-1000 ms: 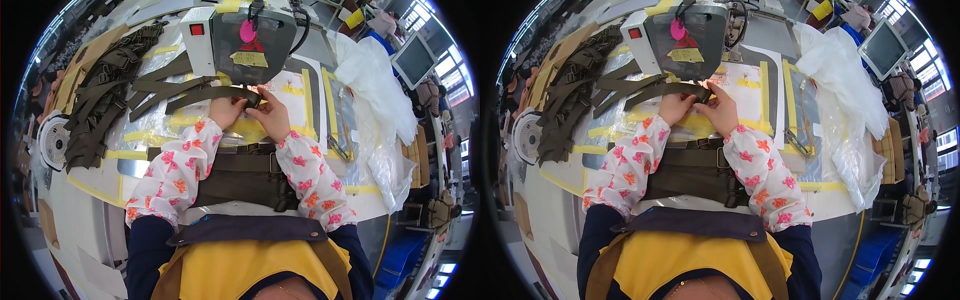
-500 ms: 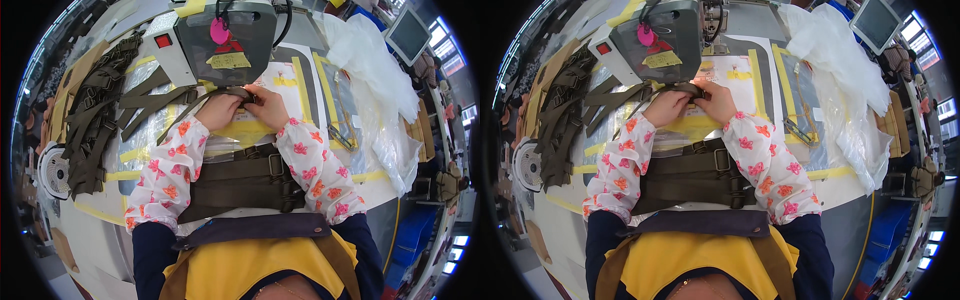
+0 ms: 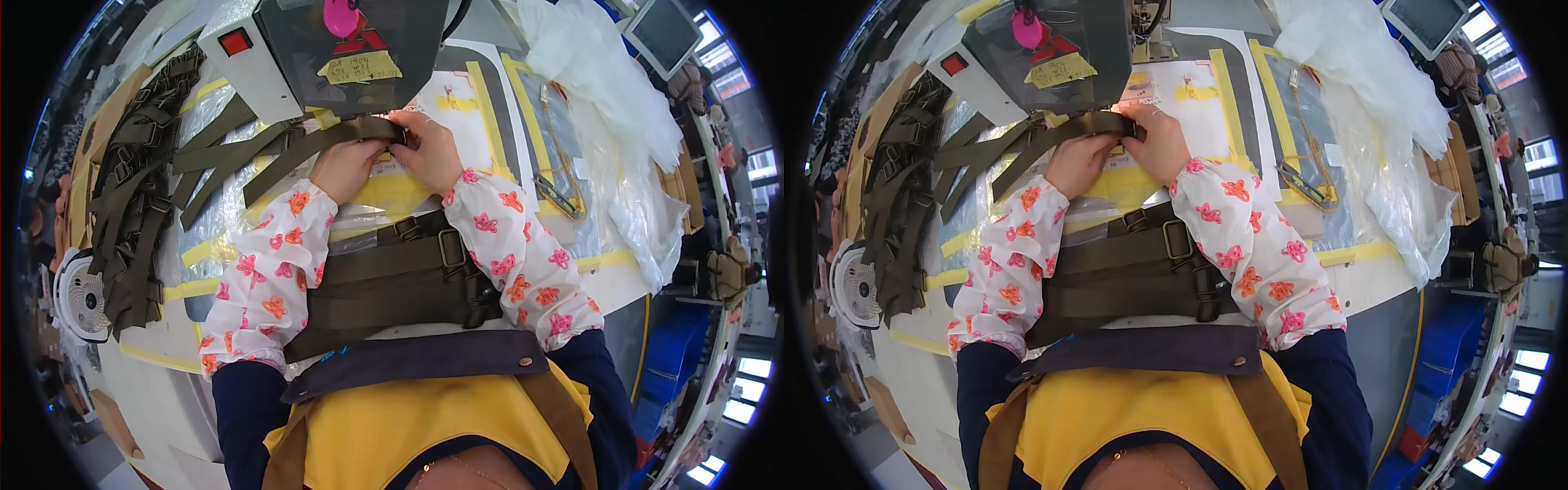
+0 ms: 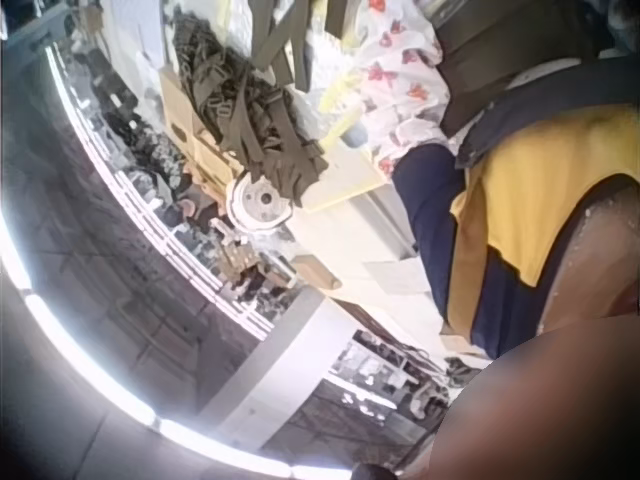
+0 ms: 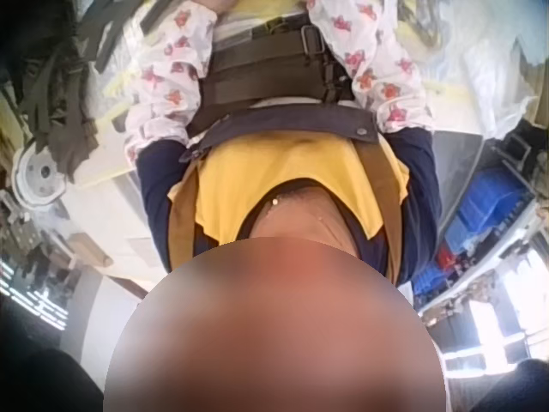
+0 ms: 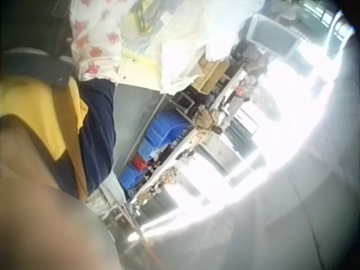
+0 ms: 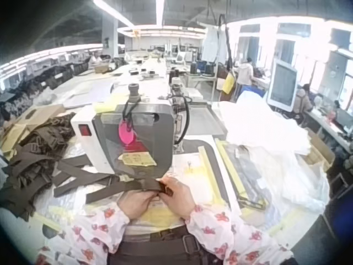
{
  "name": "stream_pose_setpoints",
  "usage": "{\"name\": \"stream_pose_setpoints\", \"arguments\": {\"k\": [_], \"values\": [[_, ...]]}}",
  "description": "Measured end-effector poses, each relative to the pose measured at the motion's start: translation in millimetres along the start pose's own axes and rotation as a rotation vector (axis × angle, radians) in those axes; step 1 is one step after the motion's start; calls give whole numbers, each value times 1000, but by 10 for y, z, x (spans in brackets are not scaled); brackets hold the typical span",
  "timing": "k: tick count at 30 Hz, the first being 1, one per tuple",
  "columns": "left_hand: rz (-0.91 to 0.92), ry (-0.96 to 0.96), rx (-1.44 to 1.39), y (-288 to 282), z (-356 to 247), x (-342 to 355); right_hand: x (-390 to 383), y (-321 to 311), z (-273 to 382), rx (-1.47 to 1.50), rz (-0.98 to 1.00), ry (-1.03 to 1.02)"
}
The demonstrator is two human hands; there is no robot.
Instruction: Sewing metal buckles onto olive green nylon straps using an industrial sewing machine.
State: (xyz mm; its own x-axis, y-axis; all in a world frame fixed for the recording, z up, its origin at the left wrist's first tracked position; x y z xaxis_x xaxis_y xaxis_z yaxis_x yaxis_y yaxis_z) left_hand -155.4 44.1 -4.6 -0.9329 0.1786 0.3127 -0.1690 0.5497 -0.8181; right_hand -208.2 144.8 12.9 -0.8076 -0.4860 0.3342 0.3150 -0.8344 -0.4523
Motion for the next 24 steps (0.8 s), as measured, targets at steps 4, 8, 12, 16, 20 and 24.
{"name": "stream_pose_setpoints", "arguments": {"k": [4, 8, 12, 16, 20, 24], "values": [[-95, 162, 11, -107, -117, 21, 4, 50, -134, 49, 150, 155], [60, 281, 124, -24, -231, -5, 20, 132, -265, 77, 300, 262], [111, 240, 191, -56, -213, -35, 13, 121, -256, 93, 365, 191], [210, 98, 101, 0, -86, -46, -14, 36, -35, -149, 217, -138], [230, 26, 44, 17, -14, -92, -12, 160, -63, -76, 339, -101], [130, 148, 101, -81, -95, -96, 56, 103, 115, -36, 308, -218]]}}
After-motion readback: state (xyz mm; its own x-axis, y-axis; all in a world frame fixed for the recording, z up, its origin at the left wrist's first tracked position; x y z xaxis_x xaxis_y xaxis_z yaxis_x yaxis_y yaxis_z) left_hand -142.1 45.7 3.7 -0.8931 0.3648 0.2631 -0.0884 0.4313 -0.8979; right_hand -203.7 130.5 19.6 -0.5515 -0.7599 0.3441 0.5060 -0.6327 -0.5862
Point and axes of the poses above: each hand's wrist, its own x-axis towards the middle knuckle, its own y-axis out of the palm, z = x × y, the point moved 9 cm from there along x, towards the middle knuckle, and after that the axes turned 8 degrees about y, right-handed, at the moved point
